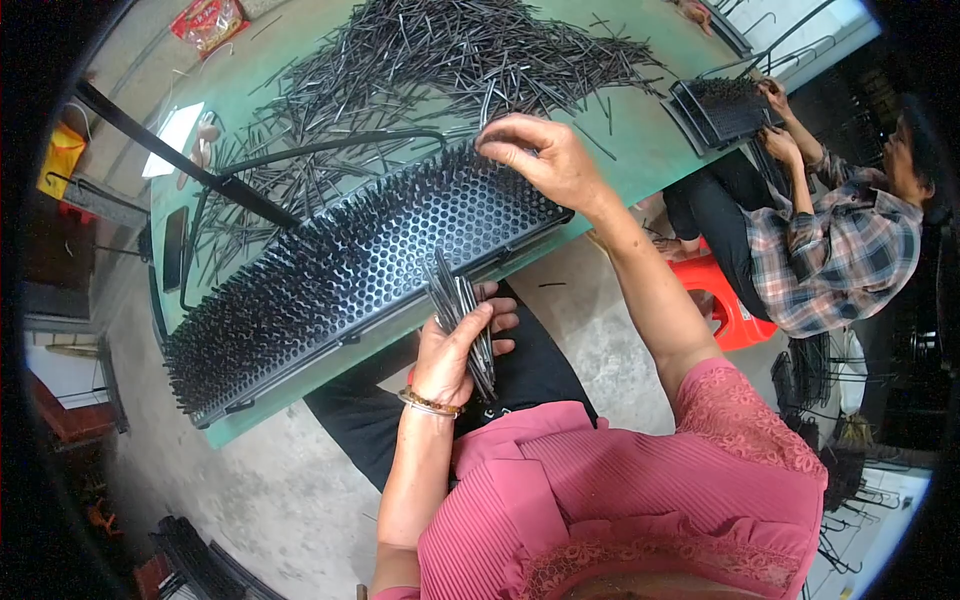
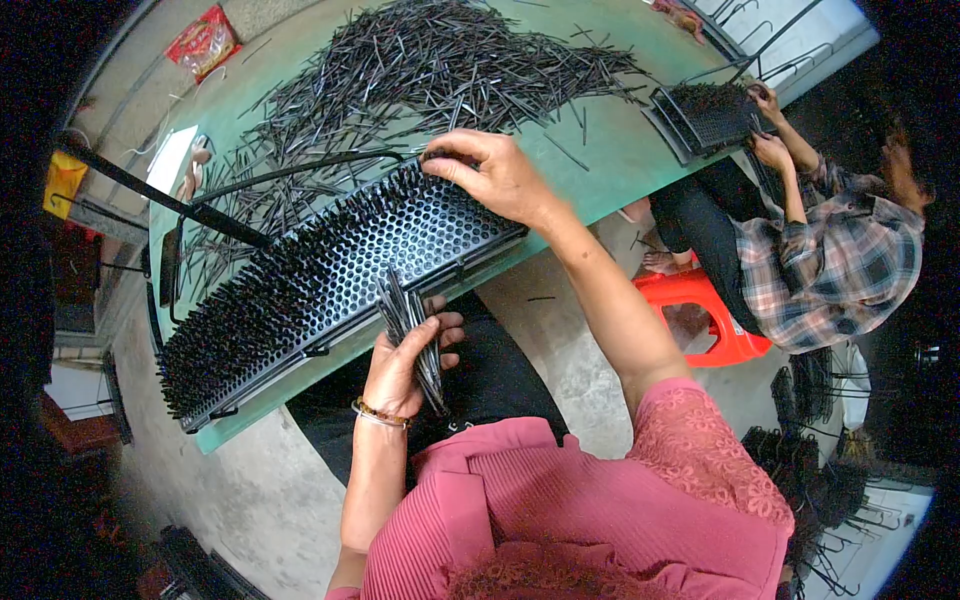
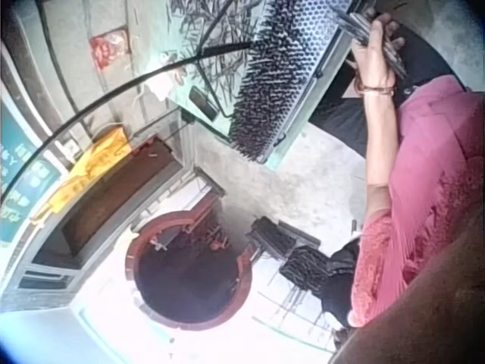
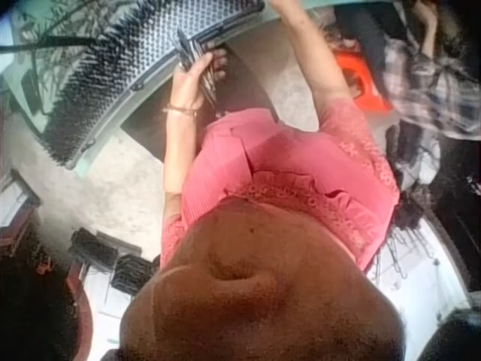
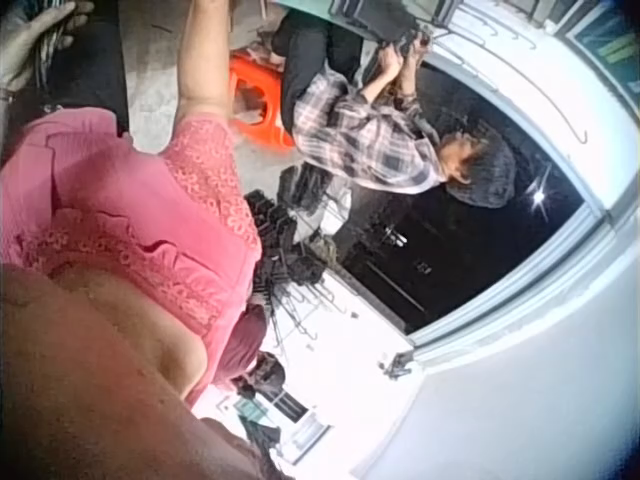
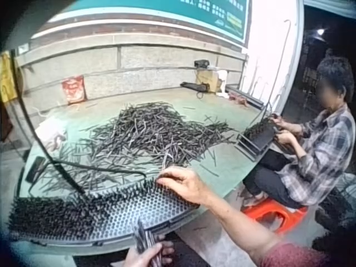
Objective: The recorder is manually inserting thin metal pins into a black hexagonal grid template on a workbench.
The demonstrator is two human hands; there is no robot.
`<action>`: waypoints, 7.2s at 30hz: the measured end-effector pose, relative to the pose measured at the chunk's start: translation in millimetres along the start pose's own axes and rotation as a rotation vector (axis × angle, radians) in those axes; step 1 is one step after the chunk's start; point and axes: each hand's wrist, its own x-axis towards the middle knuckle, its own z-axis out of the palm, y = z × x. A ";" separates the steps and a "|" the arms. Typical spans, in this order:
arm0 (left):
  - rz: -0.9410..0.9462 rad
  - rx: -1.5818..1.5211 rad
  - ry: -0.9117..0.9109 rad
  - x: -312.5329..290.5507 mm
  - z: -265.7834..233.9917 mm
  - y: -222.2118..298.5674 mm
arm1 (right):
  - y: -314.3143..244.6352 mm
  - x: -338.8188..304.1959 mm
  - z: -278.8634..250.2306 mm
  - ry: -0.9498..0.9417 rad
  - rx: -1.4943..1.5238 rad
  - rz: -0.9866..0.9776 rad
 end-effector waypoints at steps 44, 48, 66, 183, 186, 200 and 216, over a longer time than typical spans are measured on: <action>0.011 -0.037 -0.075 5.8 1.8 1.9 | 7.4 -13.4 22.3 0.348 -0.340 -0.144; -0.005 -0.038 -0.076 5.5 3.5 4.7 | 4.3 -13.5 24.6 0.335 -0.418 -0.182; -0.020 0.151 -0.140 2.9 11.3 6.1 | -54.2 -32.4 -1.7 -0.062 0.432 0.450; 0.100 0.022 0.050 -15.1 -11.9 5.7 | -26.2 5.6 68.8 0.190 -0.444 -0.473; 0.107 0.012 0.052 -14.9 -12.5 5.6 | -28.6 7.8 72.2 0.176 -0.456 -0.512; 0.098 0.003 0.086 -17.4 -12.1 7.7 | -29.7 4.1 72.7 0.244 -0.495 -0.456; 0.226 0.093 0.058 -19.3 -9.0 16.5 | -77.3 -27.0 52.6 -0.366 0.249 0.446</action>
